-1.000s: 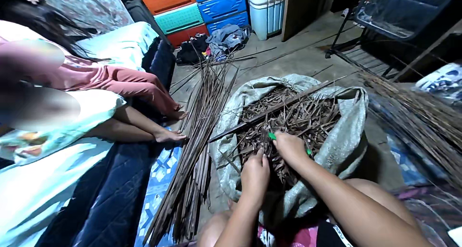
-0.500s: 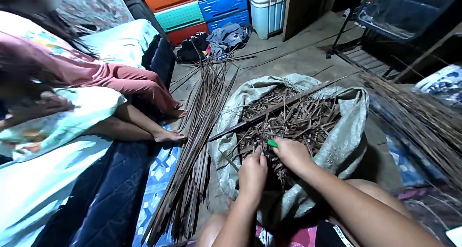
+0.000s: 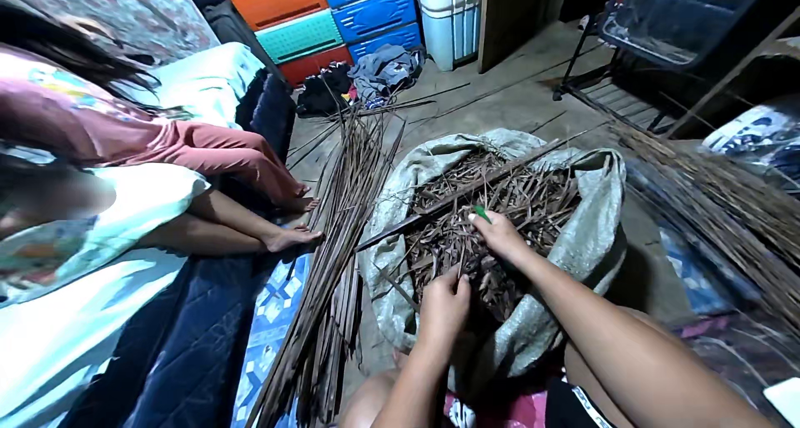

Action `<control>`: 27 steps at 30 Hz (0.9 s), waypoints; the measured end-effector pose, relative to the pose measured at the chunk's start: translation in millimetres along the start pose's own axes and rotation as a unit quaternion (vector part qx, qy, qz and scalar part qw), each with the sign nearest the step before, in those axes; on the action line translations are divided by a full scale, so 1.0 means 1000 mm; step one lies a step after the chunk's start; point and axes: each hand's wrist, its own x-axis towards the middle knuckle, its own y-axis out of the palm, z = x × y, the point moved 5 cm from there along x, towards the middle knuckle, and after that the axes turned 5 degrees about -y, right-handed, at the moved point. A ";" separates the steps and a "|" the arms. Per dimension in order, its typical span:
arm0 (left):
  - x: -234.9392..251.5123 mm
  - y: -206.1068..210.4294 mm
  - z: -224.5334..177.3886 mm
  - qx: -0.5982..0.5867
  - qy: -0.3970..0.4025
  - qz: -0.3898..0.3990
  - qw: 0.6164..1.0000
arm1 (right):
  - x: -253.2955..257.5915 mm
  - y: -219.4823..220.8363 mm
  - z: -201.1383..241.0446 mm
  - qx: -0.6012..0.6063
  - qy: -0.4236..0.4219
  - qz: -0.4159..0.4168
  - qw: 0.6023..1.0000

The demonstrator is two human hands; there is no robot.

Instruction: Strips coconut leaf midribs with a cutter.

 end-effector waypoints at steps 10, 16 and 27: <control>0.010 -0.025 0.006 0.041 0.001 -0.087 0.995 | -0.064 0.035 0.045 -0.390 -0.030 0.139 0.910; 0.007 -0.019 0.000 0.057 -0.006 -0.067 0.996 | -0.034 0.027 0.033 -0.388 0.015 0.057 0.920; 0.008 -0.017 0.002 0.085 -0.040 -0.068 0.993 | -0.066 0.037 0.037 -0.320 0.000 0.159 0.934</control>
